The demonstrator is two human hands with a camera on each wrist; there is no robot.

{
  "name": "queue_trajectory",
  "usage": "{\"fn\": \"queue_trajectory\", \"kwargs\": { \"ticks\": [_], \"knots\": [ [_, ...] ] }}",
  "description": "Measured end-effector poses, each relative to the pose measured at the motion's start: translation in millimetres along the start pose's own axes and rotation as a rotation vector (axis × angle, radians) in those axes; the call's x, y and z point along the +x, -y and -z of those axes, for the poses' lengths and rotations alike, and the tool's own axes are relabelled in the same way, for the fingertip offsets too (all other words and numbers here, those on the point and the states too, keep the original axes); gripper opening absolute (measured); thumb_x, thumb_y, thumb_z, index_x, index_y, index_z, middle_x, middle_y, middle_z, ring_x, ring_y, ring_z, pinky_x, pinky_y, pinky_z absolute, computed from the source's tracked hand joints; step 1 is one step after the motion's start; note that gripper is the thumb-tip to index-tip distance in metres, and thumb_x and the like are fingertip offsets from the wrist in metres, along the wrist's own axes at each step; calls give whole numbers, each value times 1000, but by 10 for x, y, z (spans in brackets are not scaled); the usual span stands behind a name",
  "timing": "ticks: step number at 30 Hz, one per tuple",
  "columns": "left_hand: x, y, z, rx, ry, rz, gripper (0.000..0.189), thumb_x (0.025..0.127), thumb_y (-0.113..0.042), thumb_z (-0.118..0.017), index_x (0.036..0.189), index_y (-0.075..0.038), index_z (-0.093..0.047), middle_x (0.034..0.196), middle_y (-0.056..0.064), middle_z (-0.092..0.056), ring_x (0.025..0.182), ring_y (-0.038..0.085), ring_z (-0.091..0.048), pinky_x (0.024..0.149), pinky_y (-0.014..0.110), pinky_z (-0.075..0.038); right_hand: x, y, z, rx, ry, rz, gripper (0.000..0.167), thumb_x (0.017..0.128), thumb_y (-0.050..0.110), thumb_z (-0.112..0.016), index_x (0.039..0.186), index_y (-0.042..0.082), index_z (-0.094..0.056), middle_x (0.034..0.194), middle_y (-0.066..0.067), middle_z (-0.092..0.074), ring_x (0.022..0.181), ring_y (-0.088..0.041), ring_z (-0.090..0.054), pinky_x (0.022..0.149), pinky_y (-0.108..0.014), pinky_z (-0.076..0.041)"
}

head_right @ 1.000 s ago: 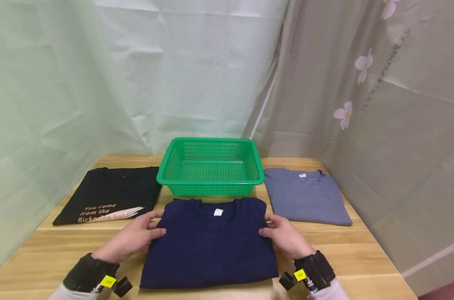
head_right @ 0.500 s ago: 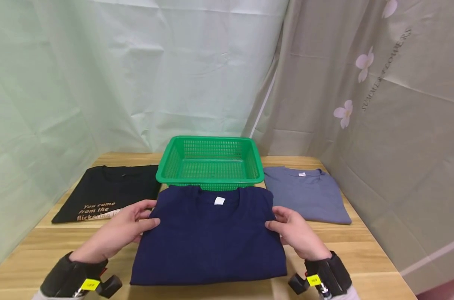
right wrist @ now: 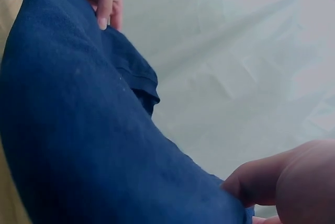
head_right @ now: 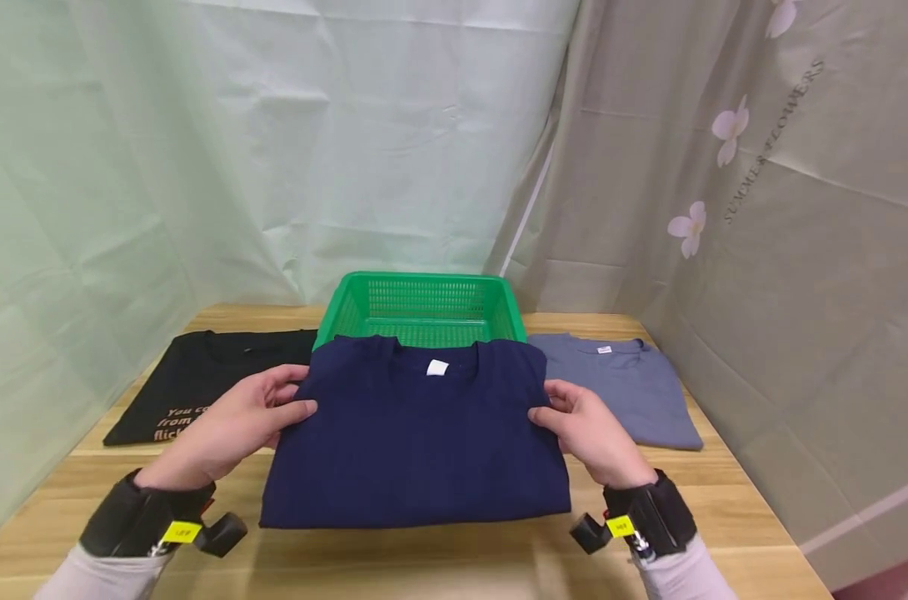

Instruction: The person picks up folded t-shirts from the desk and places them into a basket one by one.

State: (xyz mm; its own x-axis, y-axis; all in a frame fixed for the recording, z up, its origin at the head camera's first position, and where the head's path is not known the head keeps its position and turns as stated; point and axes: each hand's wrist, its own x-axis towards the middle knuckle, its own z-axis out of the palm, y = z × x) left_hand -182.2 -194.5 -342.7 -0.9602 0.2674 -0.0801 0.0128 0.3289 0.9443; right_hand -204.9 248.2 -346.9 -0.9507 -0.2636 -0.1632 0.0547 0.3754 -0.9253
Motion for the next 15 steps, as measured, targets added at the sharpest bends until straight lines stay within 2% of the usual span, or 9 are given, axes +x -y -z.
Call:
{"fn": "queue_trajectory", "kwargs": {
  "ticks": [2, 3, 6, 8, 11, 13, 15],
  "knots": [
    [47, -45, 16, 27, -12, -1, 70, 111, -15, -64, 168, 5, -28, 152, 29, -62, 110, 24, -76, 88, 41, -69, 71, 31, 11, 7, -8, 15, 78, 109, 15, -64, 170, -9, -22, 165, -32, -48, 75, -4, -61, 75, -22, -55],
    [71, -70, 24, 40, -20, 1, 71, 111, -15, -64, 169, 4, -28, 153, 29, -60, 111, 24, -76, 88, 41, -69, 105, 50, 20, 8, -10, 25, 76, 109, 14, -64, 170, -9, -24, 162, -31, -52, 68, -4, -57, 72, -22, -53],
    [154, -133, 57, 74, -37, 8, 72, 112, -17, -63, 170, 4, -26, 159, 31, -54, 113, 26, -75, 88, 38, -67, 226, 100, 50, 0, -20, 53, 67, 109, 13, -63, 167, -7, -35, 152, -27, -61, 61, -3, -49, 68, -21, -52],
    [213, -168, 79, 95, -51, 15, 74, 112, -18, -61, 171, 4, -23, 164, 32, -48, 116, 28, -74, 86, 35, -66, 318, 134, 66, 3, -27, 62, 63, 109, 14, -62, 165, -5, -40, 148, -25, -63, 70, -1, -58, 71, -20, -56],
    [327, -201, 109, 104, -64, 20, 74, 113, -18, -59, 172, 4, -21, 166, 33, -46, 121, 32, -73, 85, 33, -65, 472, 173, 77, -1, -30, 70, 64, 111, 16, -60, 167, -5, -37, 156, -26, -58, 102, -9, -71, 85, -23, -61],
    [416, -217, 132, 107, -75, 23, 73, 113, -18, -58, 172, 4, -21, 166, 32, -48, 124, 33, -72, 86, 32, -64, 575, 200, 79, -13, -39, 69, 66, 112, 17, -58, 169, -4, -34, 164, -26, -52, 128, -20, -68, 95, -25, -60],
    [511, -230, 163, 108, -84, 27, 73, 113, -17, -58, 172, 4, -21, 165, 32, -48, 126, 36, -70, 86, 33, -64, 673, 232, 76, -29, -47, 77, 65, 112, 18, -57, 169, -3, -33, 167, -26, -49, 140, -31, -61, 104, -30, -58]
  ]
}}
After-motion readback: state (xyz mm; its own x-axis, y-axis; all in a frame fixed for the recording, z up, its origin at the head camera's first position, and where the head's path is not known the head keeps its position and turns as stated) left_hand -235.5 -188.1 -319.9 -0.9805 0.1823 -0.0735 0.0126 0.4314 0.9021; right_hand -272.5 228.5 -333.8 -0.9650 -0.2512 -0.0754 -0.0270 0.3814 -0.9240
